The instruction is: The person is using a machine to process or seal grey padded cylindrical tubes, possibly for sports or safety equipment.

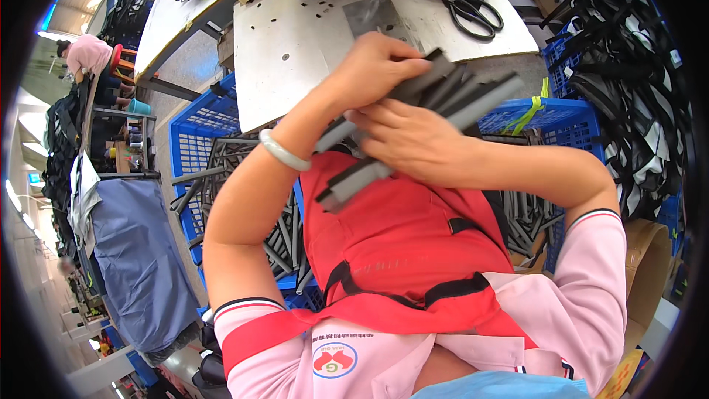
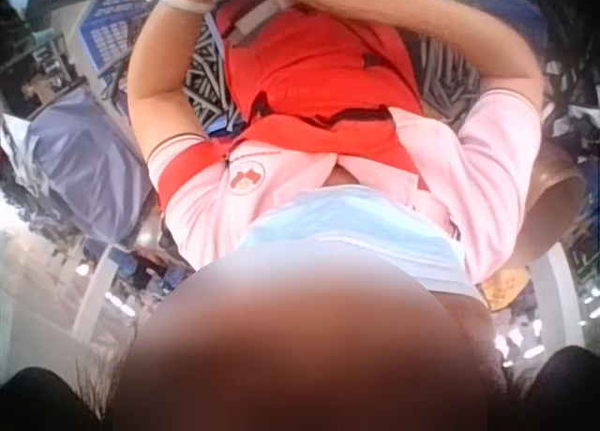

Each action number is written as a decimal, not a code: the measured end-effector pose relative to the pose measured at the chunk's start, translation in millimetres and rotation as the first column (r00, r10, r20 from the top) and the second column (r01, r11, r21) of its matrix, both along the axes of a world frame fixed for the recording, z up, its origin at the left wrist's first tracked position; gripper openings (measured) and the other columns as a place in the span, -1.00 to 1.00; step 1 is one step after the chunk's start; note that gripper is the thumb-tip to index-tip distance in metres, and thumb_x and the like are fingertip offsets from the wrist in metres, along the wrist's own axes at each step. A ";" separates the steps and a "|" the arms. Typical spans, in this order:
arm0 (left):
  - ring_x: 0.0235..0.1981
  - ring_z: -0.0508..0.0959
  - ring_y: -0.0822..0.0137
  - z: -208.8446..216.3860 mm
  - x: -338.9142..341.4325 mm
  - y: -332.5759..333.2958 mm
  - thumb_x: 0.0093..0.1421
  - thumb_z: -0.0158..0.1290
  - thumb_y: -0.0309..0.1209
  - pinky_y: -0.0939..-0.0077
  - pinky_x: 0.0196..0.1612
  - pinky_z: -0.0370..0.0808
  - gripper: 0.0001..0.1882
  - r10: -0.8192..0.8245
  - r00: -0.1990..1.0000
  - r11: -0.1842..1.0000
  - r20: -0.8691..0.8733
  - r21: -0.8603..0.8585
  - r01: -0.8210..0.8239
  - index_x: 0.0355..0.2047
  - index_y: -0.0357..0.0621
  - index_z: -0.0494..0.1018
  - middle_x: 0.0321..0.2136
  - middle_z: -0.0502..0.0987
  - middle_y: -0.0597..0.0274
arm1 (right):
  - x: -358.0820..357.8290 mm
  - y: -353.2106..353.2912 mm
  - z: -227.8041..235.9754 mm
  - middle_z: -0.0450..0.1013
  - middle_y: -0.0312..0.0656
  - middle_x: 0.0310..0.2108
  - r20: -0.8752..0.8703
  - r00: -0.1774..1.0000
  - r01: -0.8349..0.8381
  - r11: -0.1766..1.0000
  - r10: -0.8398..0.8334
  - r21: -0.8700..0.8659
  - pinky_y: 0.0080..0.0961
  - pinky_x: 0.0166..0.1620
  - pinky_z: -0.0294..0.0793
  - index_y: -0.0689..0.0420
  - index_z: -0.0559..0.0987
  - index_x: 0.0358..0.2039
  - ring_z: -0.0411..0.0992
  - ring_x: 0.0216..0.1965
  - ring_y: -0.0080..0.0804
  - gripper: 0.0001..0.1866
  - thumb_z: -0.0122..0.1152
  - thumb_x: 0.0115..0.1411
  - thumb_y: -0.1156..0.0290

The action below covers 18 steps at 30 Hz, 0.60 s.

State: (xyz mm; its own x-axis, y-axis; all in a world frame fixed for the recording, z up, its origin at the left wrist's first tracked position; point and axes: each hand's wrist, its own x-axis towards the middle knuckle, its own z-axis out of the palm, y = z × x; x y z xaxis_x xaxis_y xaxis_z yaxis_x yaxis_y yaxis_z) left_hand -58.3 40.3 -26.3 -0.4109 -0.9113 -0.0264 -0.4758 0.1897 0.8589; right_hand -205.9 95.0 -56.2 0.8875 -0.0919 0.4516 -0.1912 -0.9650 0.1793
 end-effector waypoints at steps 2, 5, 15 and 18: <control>-0.41 0.45 0.54 7.6 -12.9 2.6 0.15 0.17 -0.27 0.58 -0.32 0.43 -0.67 0.015 0.996 0.999 -0.093 0.041 -0.012 -0.25 -0.35 0.58 -0.44 0.59 0.29 | 19.2 -1.0 -1.5 0.43 -0.05 -0.17 -0.212 0.965 0.189 0.971 -0.155 0.150 -0.29 0.04 0.34 0.14 0.48 -0.41 0.34 0.05 -0.21 -0.85 0.09 -0.02 0.39; -0.32 0.50 0.48 -2.6 11.8 3.1 0.20 0.12 -0.23 0.55 -0.24 0.46 -0.63 0.080 0.985 0.988 -0.155 0.144 -0.057 -0.17 -0.32 0.57 -0.35 0.60 0.25 | 4.6 -23.4 -4.9 0.44 -0.05 -0.32 -0.123 0.987 0.140 0.947 -0.108 0.290 -0.27 -0.09 0.35 0.15 0.48 -0.41 0.41 -0.21 -0.13 -0.80 0.21 -0.11 0.43; -0.66 0.38 0.59 8.0 51.3 30.4 0.21 0.14 -0.24 0.70 -0.58 0.29 -0.65 0.148 0.975 0.901 -0.164 0.428 -0.065 -0.18 -0.33 0.55 -0.62 0.52 0.28 | -131.2 -77.9 57.7 0.47 0.07 -0.12 -0.279 0.755 0.555 0.352 -0.594 0.753 -0.43 0.02 0.37 0.33 0.36 0.14 0.44 -0.10 -0.30 -0.24 0.33 -0.06 0.24; -0.65 0.37 0.60 20.1 46.7 12.5 0.16 0.16 -0.30 0.68 -0.57 0.28 -0.64 0.190 0.978 0.974 -0.085 0.141 -0.177 -0.18 -0.40 0.54 -0.64 0.48 0.33 | -138.3 -89.3 63.1 0.49 0.04 -0.18 -0.180 0.787 0.485 0.412 -0.590 0.771 -0.44 -0.02 0.40 0.32 0.37 0.12 0.46 -0.18 -0.32 -0.25 0.33 -0.07 0.21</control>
State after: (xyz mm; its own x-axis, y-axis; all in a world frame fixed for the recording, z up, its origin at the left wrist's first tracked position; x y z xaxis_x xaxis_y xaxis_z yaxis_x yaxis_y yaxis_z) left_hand -11.5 52.8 -6.2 -0.2436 -0.9625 -0.1196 -0.4052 -0.0110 0.9142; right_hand -344.2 5.7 7.0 0.4815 -0.8753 0.0453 -0.6870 -0.4090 -0.6006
